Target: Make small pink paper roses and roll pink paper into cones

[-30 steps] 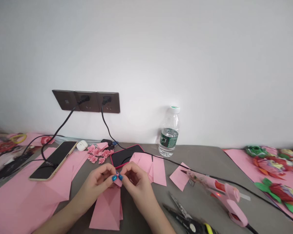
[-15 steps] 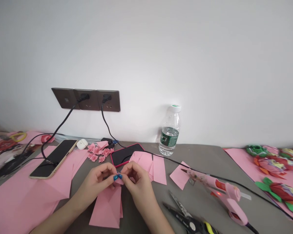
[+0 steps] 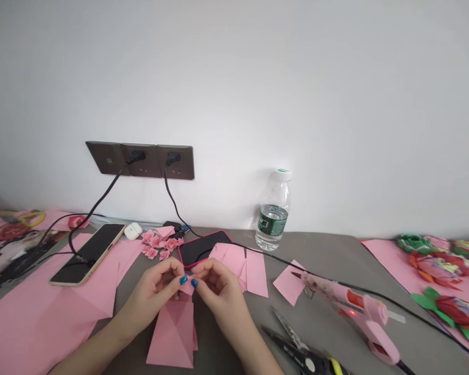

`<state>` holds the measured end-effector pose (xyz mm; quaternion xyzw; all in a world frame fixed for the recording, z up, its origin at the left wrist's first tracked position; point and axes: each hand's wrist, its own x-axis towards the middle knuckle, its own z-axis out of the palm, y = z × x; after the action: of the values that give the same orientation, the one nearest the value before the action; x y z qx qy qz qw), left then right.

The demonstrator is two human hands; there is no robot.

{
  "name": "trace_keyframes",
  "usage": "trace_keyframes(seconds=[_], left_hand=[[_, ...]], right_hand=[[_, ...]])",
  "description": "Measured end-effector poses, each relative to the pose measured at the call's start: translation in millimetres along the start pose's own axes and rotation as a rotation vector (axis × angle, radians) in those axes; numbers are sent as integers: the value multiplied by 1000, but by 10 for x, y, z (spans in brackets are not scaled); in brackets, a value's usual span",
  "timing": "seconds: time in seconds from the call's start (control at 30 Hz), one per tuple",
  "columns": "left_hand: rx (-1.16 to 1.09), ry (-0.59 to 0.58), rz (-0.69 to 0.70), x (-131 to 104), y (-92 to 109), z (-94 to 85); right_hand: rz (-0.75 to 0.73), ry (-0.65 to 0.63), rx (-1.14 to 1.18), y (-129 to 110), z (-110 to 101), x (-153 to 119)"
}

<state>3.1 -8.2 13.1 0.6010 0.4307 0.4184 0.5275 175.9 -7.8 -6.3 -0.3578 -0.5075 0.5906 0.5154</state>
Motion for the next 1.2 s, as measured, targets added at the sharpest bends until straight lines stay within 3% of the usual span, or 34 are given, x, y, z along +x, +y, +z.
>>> trace_keyframes(seconds=[0.33, 0.53, 0.67, 0.8, 1.03, 1.2], left_hand=[[-12, 59, 88, -20, -58, 46], [413, 38, 439, -16, -55, -46], [575, -64, 523, -32, 4, -119], [444, -68, 410, -23, 18, -109], [-294, 6, -112, 21, -31, 3], [-386, -47, -221, 15, -40, 7]], right_hand=[[-97, 73, 11, 128, 73, -22], [-70, 73, 37, 152, 80, -27], [-40, 95, 58, 92, 63, -14], [-38, 99, 31, 65, 51, -6], [-92, 97, -68, 39, 79, -35], [-84, 103, -95, 35, 75, -41]])
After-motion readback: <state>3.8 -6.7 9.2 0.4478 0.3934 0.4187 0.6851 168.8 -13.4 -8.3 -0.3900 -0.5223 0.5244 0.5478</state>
